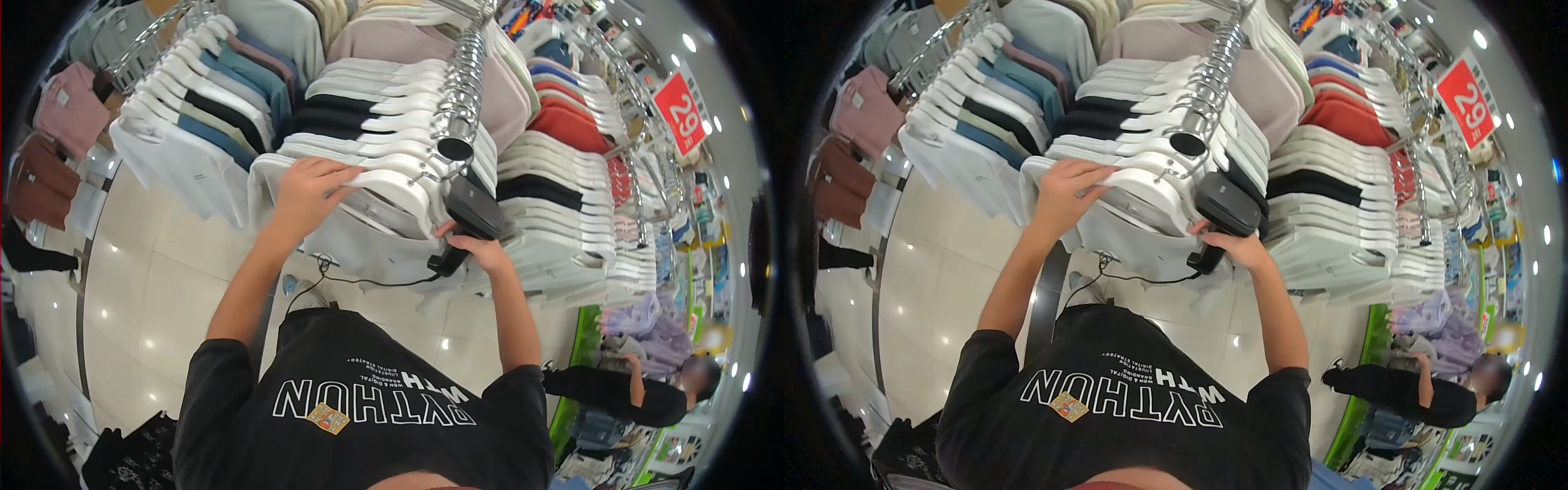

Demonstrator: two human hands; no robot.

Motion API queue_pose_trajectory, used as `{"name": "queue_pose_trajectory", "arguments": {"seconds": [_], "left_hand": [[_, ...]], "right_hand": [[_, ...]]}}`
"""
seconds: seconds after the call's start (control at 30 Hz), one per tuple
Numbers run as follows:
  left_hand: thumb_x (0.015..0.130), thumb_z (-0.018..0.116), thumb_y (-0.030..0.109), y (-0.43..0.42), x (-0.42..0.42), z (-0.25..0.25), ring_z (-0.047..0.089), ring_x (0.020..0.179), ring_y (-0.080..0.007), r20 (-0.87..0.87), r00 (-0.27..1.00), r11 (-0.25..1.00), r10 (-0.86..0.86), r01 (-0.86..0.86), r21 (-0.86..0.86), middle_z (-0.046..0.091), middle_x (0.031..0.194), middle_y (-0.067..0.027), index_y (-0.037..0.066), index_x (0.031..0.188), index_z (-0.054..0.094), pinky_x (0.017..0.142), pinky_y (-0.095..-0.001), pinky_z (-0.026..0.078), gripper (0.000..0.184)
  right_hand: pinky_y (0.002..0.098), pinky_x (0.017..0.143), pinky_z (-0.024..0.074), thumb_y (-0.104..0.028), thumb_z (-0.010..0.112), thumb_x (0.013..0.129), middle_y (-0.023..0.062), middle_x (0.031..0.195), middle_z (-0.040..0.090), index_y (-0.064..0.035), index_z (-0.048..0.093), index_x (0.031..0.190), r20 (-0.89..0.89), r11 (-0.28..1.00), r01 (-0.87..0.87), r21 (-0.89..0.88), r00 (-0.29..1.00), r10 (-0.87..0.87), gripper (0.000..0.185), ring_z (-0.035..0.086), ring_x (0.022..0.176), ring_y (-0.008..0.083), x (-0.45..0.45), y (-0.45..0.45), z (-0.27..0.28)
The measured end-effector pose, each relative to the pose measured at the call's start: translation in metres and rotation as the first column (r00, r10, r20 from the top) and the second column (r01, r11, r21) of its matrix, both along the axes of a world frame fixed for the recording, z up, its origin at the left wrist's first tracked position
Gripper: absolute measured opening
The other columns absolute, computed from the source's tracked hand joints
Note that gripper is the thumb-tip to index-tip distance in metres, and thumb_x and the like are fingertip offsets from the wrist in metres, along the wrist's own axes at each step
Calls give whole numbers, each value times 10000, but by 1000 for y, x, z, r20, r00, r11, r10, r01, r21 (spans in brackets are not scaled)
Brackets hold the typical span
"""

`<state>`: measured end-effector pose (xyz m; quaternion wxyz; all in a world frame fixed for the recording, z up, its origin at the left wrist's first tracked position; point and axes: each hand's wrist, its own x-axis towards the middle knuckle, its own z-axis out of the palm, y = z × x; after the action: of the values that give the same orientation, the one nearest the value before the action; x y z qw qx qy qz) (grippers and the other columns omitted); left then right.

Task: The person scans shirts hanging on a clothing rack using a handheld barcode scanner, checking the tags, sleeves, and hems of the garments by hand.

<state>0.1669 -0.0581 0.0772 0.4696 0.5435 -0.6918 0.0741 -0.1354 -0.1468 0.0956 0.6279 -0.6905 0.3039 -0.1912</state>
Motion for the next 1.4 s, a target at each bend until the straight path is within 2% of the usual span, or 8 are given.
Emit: {"name": "queue_pose_trajectory", "arguments": {"seconds": [0.37,0.57,0.7,0.93,1.07,1.13,1.23,1.4], "left_hand": [[665,722,200,-1,2,-7,573,813,-195,-68,998,995,-18,25,101,636,844,-15,147,914,691,725,-314,412,257],[651,740,206,-13,3,-7,582,836,-201,-155,983,969,-102,134,208,656,869,-37,102,925,683,773,-309,395,299],[647,742,171,-20,-5,-4,594,860,-219,-246,963,945,-111,179,274,661,902,-81,47,910,676,800,-315,417,298],[646,747,120,-33,-9,-2,604,844,-228,-306,947,950,-100,182,254,660,898,-133,6,909,669,793,-302,438,297],[653,746,125,-39,-14,-3,600,836,-233,-269,963,977,-31,86,195,657,900,-132,13,903,674,790,-311,434,283],[658,743,128,-41,-17,-8,593,838,-239,-238,971,989,-12,46,139,653,901,-123,22,899,677,790,-323,432,271],[672,733,133,-35,-25,-6,561,899,-249,-50,993,994,107,-106,18,617,951,-100,52,978,656,809,-340,417,326],[704,703,222,-5,-52,-28,486,1022,-292,-90,971,975,220,-221,-3,519,1081,-110,94,1093,563,868,-397,363,432]], "right_hand": [[286,930,304,-137,686,697,121,1090,608,-51,416,1289,33,934,76,-349,997,-69,656,485,1023,157,-90,3,33],[288,893,339,-129,672,734,63,1085,624,-38,485,1197,-76,806,186,-562,959,-274,507,490,964,156,-180,58,45],[331,887,331,-297,670,705,58,1079,543,-65,664,1014,-244,749,284,-599,826,-508,387,459,1018,212,-210,117,63],[320,782,419,-137,651,726,75,966,635,-66,625,1033,-339,662,286,-692,681,-649,316,550,868,239,-260,188,83],[330,796,436,-227,689,715,96,971,621,-76,623,1021,-564,714,218,-665,479,-673,348,575,903,262,-267,208,82],[346,761,464,-214,738,645,121,943,629,-43,611,1005,-460,662,201,-722,575,-676,418,603,841,271,-257,205,71],[354,782,464,-183,731,552,148,913,632,-25,578,1041,-613,858,314,-407,602,-512,536,607,839,295,-235,191,75],[353,727,472,-203,756,570,115,854,624,-37,595,966,-467,877,-64,-476,863,-190,458,588,799,318,-201,152,76]]}}
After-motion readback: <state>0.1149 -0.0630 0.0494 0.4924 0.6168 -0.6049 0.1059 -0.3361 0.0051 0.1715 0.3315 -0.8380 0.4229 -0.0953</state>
